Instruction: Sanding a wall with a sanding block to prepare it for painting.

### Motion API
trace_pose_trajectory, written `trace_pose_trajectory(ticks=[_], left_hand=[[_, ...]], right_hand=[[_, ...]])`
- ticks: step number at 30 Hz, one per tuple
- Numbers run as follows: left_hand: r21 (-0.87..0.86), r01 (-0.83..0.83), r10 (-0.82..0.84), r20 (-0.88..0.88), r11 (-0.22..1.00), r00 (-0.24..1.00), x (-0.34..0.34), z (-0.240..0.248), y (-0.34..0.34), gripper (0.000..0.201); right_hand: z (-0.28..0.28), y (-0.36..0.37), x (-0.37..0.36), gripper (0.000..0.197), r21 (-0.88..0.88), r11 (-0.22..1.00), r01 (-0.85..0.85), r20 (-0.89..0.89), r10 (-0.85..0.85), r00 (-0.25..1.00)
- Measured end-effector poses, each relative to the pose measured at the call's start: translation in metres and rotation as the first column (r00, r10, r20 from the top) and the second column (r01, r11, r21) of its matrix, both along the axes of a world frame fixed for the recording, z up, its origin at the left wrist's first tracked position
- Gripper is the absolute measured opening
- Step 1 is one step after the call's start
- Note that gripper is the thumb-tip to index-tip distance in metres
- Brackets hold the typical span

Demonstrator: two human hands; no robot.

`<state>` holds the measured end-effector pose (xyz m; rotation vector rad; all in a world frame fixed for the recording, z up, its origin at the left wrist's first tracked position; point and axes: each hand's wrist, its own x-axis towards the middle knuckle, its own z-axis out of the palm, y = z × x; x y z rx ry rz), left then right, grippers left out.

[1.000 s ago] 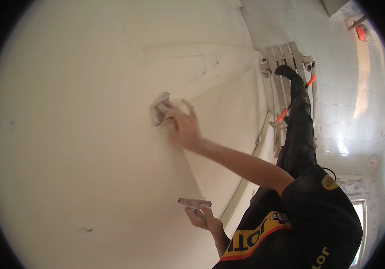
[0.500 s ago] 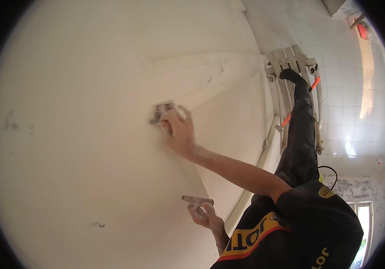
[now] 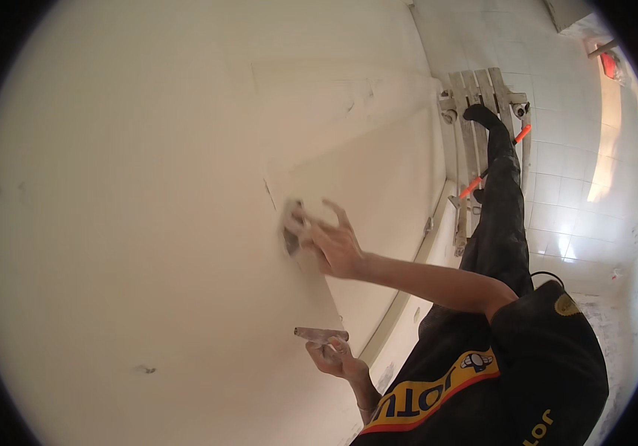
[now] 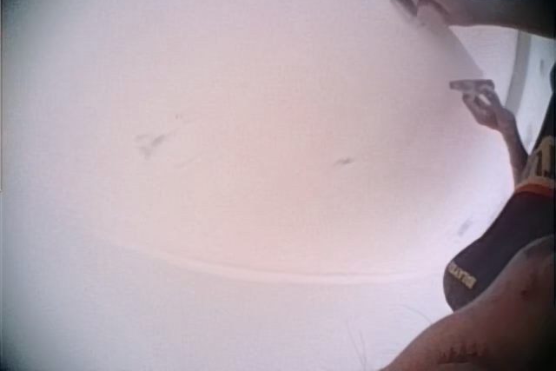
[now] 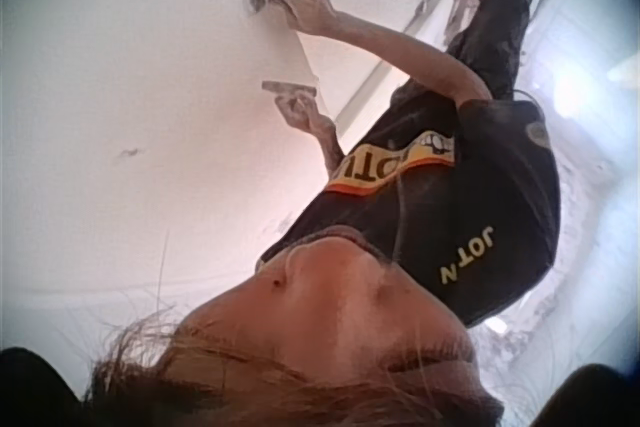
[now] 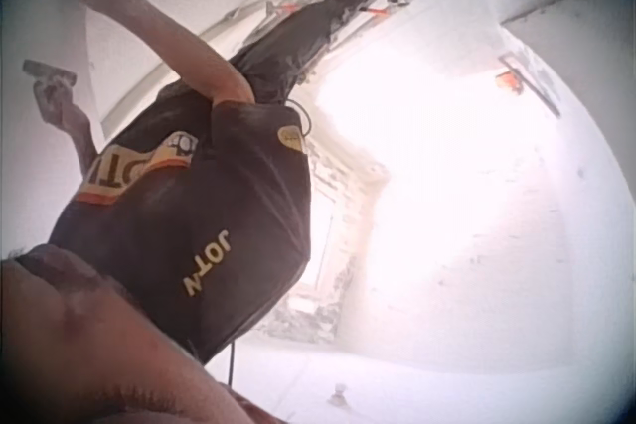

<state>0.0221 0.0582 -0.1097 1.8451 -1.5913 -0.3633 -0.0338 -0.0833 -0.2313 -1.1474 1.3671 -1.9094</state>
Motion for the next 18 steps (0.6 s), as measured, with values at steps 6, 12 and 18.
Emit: trace_pose_trajectory(ticks=[6,12,18], left_hand=[[-0.059,-0.059,0.061,0.035,0.997,0.998,0.015,0.006,0.025,0.034],[-0.171,-0.1,0.124,0.137,0.98,0.983,0.043,0.006,0.052,0.032],[-0.298,-0.156,0.216,0.181,0.942,0.96,0.067,0.013,0.088,0.03]], right_hand=[[0.023,-0.023,-0.015,0.013,0.16,0.987,-0.017,0.213,-0.018,0.977],[0.011,0.029,0.033,0.041,0.062,0.997,0.037,0.043,-0.04,0.998],[0.019,0.089,0.069,0.031,0.139,0.981,-0.135,0.137,0.116,0.984]])
